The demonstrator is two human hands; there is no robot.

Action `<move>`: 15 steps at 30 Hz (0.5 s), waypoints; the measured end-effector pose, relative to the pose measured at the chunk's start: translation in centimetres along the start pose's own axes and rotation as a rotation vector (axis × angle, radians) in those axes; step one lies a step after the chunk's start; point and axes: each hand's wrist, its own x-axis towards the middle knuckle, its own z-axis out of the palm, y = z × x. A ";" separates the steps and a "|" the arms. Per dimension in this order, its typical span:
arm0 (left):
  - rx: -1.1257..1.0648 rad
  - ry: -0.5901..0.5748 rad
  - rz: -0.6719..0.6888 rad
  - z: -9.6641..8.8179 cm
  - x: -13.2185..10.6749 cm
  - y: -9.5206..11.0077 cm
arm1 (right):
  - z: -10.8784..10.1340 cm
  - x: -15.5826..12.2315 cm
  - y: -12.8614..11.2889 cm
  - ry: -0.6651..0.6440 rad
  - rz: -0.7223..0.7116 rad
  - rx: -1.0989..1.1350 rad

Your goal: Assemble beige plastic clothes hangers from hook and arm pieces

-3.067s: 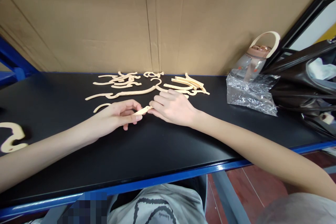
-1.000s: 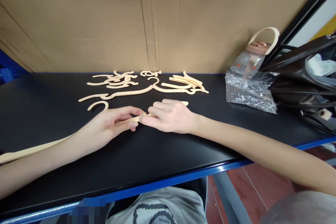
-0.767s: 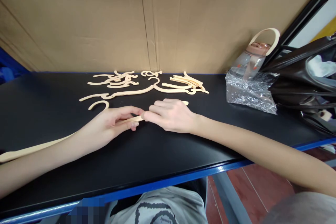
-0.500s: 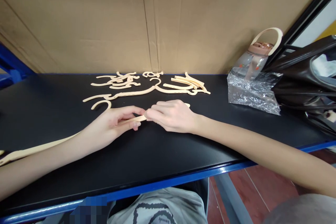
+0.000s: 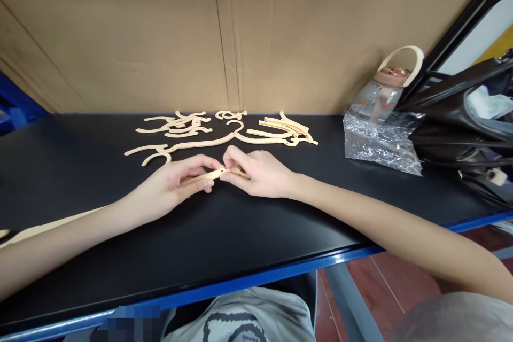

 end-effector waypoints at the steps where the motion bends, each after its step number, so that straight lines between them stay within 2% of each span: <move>1: -0.003 -0.001 -0.005 0.0 0.0 0.1 | 0.1 0.0 0.0 0.008 0.006 0.018; 7: -0.032 0.000 -0.054 -0.1 -0.1 0.4 | 0.3 0.2 0.4 0.095 -0.028 0.061; 15: -0.037 -0.027 -0.070 -0.4 -0.2 0.3 | 0.2 0.2 0.7 0.085 -0.065 0.179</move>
